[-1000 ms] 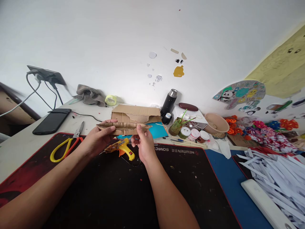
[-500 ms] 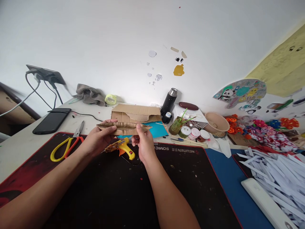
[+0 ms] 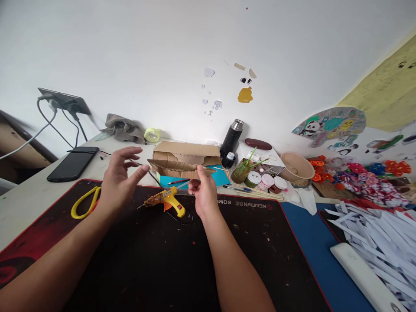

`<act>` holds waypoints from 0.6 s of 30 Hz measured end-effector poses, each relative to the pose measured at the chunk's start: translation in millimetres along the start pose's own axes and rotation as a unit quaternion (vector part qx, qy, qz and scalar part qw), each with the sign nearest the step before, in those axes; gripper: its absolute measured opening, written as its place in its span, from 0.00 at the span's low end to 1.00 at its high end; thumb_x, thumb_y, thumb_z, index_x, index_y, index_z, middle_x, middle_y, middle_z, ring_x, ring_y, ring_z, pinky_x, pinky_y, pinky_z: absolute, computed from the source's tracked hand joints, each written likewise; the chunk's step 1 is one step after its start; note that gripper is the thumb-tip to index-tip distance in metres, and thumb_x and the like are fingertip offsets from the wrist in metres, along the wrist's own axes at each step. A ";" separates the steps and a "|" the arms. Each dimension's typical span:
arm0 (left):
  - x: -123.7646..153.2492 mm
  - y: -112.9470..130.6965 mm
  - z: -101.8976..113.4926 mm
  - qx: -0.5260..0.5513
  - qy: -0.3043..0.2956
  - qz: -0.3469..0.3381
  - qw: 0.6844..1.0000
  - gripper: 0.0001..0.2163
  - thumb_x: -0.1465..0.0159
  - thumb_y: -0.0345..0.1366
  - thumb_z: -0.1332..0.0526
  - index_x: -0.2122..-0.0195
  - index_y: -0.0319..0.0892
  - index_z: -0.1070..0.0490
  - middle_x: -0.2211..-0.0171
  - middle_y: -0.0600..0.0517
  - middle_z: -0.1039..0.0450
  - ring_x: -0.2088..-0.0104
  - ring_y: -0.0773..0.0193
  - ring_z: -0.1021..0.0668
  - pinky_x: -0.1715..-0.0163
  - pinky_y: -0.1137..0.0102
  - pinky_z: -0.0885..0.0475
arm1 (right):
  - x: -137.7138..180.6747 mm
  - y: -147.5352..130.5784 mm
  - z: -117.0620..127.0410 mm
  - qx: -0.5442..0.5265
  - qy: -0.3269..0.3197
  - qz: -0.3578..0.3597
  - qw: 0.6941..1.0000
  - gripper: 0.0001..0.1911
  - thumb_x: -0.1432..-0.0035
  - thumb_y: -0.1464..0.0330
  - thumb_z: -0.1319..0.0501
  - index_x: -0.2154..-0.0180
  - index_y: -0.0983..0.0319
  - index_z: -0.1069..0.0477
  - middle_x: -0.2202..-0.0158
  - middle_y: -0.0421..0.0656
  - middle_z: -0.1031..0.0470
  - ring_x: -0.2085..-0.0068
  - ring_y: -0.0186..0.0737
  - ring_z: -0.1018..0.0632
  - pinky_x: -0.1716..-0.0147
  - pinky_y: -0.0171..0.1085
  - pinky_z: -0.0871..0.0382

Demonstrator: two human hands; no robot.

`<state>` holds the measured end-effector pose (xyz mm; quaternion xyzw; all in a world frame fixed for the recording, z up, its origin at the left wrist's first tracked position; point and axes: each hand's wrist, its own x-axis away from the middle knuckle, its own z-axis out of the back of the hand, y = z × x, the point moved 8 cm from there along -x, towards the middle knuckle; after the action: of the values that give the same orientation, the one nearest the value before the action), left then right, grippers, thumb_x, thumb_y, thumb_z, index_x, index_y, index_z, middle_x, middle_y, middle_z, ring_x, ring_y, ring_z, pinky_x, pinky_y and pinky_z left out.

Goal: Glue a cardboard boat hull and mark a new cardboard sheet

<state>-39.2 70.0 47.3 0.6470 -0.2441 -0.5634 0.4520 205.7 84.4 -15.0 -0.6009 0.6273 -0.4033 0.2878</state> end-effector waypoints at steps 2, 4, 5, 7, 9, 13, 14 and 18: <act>0.3 15.6 -9.4 -0.092 -0.070 -0.088 0.989 0.13 0.38 0.46 0.23 0.53 0.52 0.15 0.45 0.46 0.20 0.43 0.44 0.27 0.38 0.54 0.35 | -0.3 -1.2 0.0 0.018 -0.002 0.009 1.000 0.30 0.53 0.44 0.20 0.63 0.57 0.29 0.74 0.35 0.29 0.77 0.33 0.29 0.81 0.33 0.43; 3.1 18.0 -21.6 -0.129 -0.143 -0.127 0.973 0.07 0.35 0.46 0.25 0.59 0.53 0.14 0.53 0.46 0.16 0.47 0.43 0.27 0.38 0.51 0.36 | -0.6 -3.2 -0.5 0.043 -0.006 0.025 0.999 0.30 0.52 0.43 0.21 0.65 0.57 0.29 0.76 0.34 0.31 0.77 0.33 0.30 0.81 0.33 0.43; 4.5 15.4 -26.7 -0.136 -0.173 -0.132 0.967 0.06 0.34 0.46 0.26 0.61 0.53 0.13 0.57 0.46 0.15 0.49 0.43 0.27 0.40 0.51 0.35 | -0.7 -4.2 -0.8 0.053 -0.008 0.033 0.998 0.30 0.51 0.43 0.21 0.65 0.57 0.29 0.76 0.33 0.32 0.78 0.32 0.31 0.82 0.33 0.43; 6.7 6.9 -34.3 -0.141 -0.217 -0.127 0.957 0.06 0.33 0.47 0.28 0.62 0.53 0.13 0.61 0.45 0.15 0.53 0.44 0.27 0.45 0.52 0.33 | -0.8 -5.4 -1.0 0.067 -0.010 0.046 0.997 0.30 0.50 0.42 0.22 0.65 0.57 0.29 0.77 0.33 0.33 0.78 0.32 0.32 0.82 0.33 0.42; 8.8 -1.3 -39.6 -0.147 -0.248 -0.120 0.950 0.07 0.34 0.47 0.27 0.63 0.52 0.13 0.62 0.45 0.15 0.56 0.45 0.27 0.49 0.54 0.32 | -1.0 -5.3 -1.0 0.075 -0.014 0.049 0.996 0.30 0.49 0.42 0.22 0.65 0.57 0.29 0.76 0.33 0.32 0.78 0.31 0.32 0.82 0.33 0.42; 13.2 -7.3 -45.4 -0.135 -0.281 -0.093 0.946 0.09 0.35 0.48 0.28 0.68 0.51 0.15 0.67 0.45 0.18 0.61 0.49 0.26 0.55 0.58 0.32 | -1.6 -5.6 -1.3 0.073 -0.031 0.043 0.996 0.30 0.48 0.41 0.23 0.64 0.57 0.28 0.74 0.34 0.31 0.77 0.31 0.31 0.82 0.32 0.41; 13.2 -6.8 -44.2 -0.126 -0.272 -0.079 0.951 0.10 0.35 0.48 0.28 0.69 0.50 0.16 0.68 0.46 0.19 0.62 0.50 0.25 0.58 0.60 0.32 | -1.7 -6.1 -2.2 0.066 -0.041 0.041 0.996 0.30 0.48 0.40 0.23 0.63 0.57 0.27 0.73 0.34 0.31 0.77 0.32 0.30 0.82 0.32 0.41; 12.7 -14.5 -32.6 -0.075 -0.190 0.051 0.978 0.16 0.40 0.54 0.24 0.71 0.46 0.18 0.73 0.51 0.25 0.69 0.58 0.27 0.66 0.66 0.32 | 0.0 -5.0 -7.8 0.046 -0.082 0.024 0.995 0.35 0.48 0.38 0.24 0.52 0.56 0.24 0.67 0.37 0.27 0.72 0.35 0.25 0.80 0.33 0.36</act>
<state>-7.9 76.5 27.0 0.4790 -0.3157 -0.6692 0.4723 201.8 85.9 -6.8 -0.6026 0.5967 -0.3738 0.3756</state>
